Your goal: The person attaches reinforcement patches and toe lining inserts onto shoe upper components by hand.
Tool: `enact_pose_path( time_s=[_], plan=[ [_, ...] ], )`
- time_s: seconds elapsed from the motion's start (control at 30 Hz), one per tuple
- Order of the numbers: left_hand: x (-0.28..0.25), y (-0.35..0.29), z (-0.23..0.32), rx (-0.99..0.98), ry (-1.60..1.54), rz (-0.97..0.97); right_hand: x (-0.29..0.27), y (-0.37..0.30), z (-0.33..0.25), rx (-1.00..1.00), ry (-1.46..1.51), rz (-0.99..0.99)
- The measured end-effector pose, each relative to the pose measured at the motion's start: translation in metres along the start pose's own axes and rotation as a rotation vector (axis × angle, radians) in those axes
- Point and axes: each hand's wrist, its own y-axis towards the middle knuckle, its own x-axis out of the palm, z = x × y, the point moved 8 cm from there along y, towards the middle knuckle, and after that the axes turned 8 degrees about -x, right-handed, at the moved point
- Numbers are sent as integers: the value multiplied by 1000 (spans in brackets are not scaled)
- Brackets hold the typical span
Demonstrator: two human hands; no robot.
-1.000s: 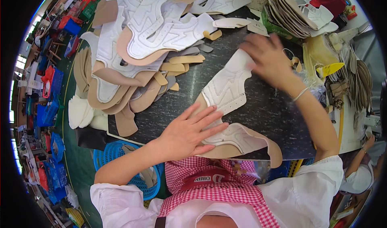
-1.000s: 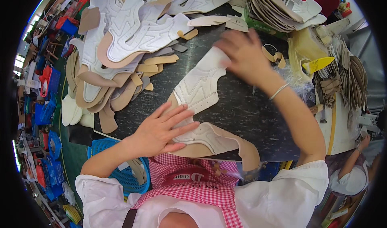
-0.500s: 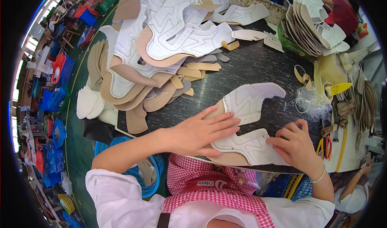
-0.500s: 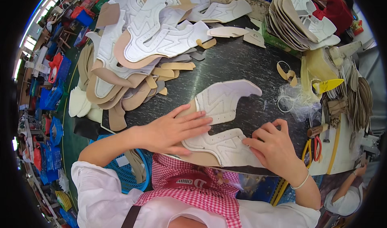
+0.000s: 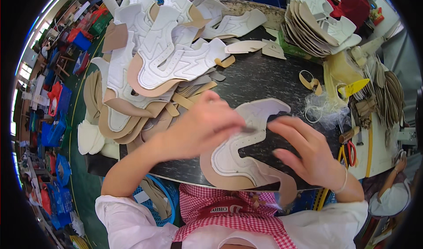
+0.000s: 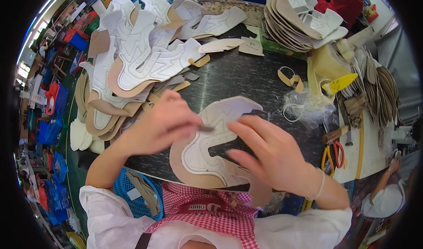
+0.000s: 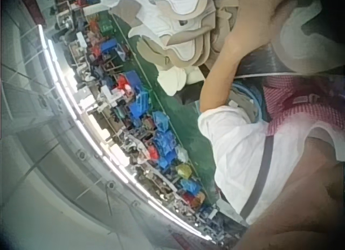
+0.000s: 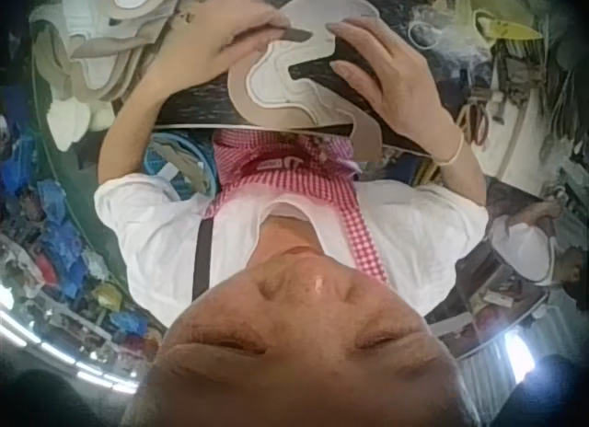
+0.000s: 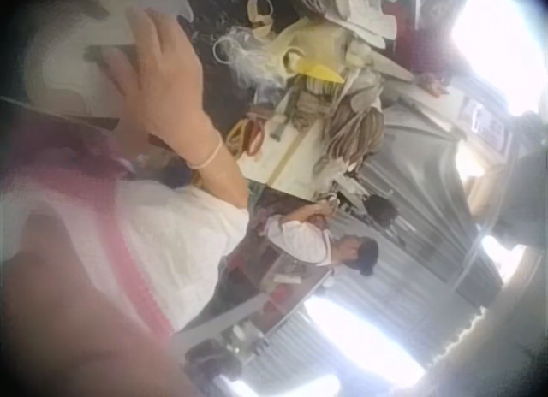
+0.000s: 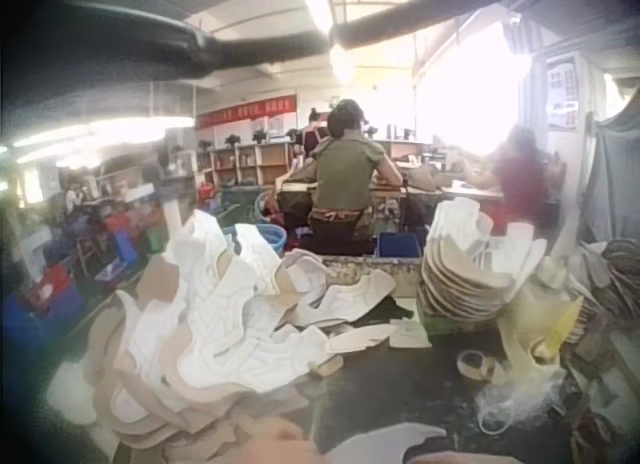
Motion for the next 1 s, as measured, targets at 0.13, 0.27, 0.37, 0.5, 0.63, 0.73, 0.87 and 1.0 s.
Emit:
enact_pose_path(
  time_s=[0.13,0.27,0.37,0.5,0.63,0.73,0.87,1.0],
  plan=[
    [23,-10,19,76,-99,6,29,8,-8,-63,273,-152],
    [-14,-27,52,44,47,465,11,4,-3,28,292,11],
    [28,-26,48,23,-324,313,19,8,-25,3,587,81],
    [49,-29,27,-93,-771,194,39,-7,-4,155,835,98],
    [36,-38,4,-204,-1545,471,45,-30,-4,219,967,133],
    [-11,-57,0,19,-1207,474,55,-54,-65,-92,601,-145],
    [18,-46,41,-46,-295,181,28,-48,-28,33,600,-110],
    [60,-25,26,-203,-373,109,39,-33,1,4,309,-25]
  ],
)
